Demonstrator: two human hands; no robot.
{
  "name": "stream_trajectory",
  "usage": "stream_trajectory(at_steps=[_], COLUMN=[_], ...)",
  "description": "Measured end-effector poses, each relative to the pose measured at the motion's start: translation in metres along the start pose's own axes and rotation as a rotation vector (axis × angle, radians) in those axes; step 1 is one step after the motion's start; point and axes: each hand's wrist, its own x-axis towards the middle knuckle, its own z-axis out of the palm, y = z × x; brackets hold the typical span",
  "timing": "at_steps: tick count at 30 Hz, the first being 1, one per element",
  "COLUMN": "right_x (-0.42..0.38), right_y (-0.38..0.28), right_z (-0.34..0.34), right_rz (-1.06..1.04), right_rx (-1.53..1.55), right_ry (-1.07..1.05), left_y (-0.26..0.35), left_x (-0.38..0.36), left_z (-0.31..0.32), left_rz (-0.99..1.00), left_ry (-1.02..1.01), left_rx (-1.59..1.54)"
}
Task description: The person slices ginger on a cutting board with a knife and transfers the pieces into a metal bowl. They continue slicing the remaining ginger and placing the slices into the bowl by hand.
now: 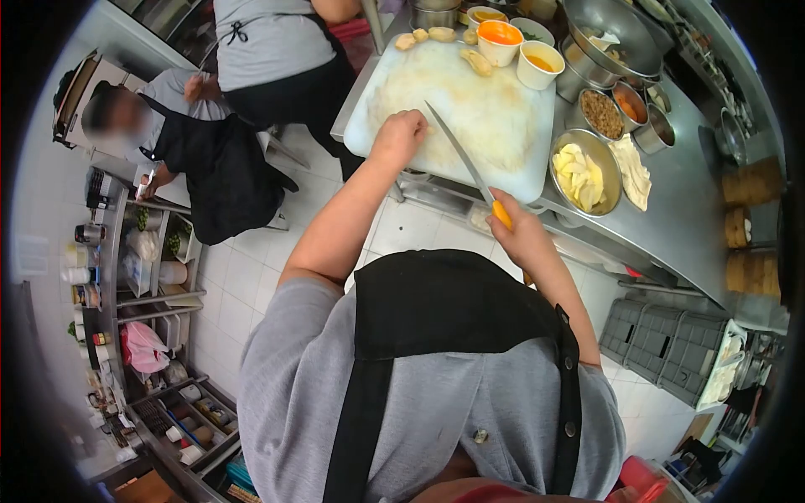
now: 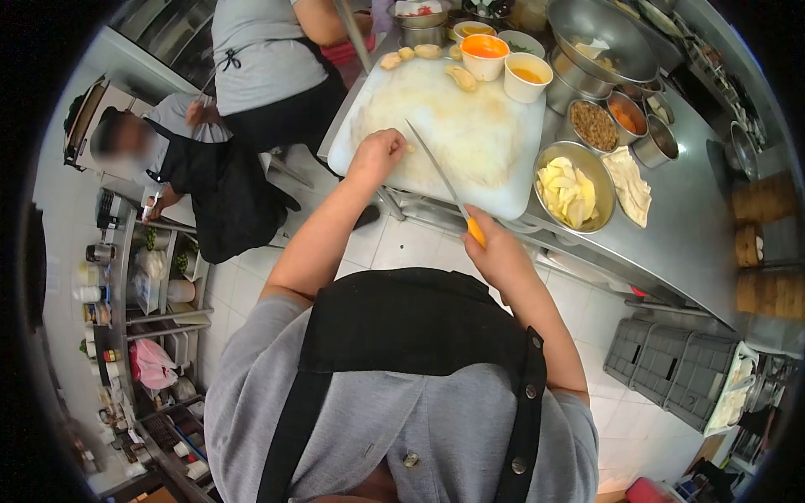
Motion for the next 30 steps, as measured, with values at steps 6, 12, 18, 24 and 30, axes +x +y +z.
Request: stream_trajectory(at_steps=[6,12,18,24,30], right_x=[0.001,0.005,0.002,0.004,0.01], right_y=[-0.005,-0.006,-0.003,0.004,-0.003], right_z=[-0.001,-0.004,-0.005,0.001,-0.003], right_rz=[-0.006,0.034,0.011,-0.062,-0.025], right_rx=[-0.007,0.022,0.021,0.042,0.123], right_ry=[-0.006,-0.008,0.032,0.006,-0.041], left_y=[0.006,0.001,0.0,-0.01,-0.007], left_x=[0.01,0.022,0.002,-0.021,-0.005], left_z=[-0.001,0.001,-0.003,0.003,0.002], left_rz=[0.044,0.135,0.275,0.276,0.174], left_ry=[-0.037,-0.173,-0.024,0.083,0.083], left_rx=[0.032,0.171,0.05,-0.04,-0.007])
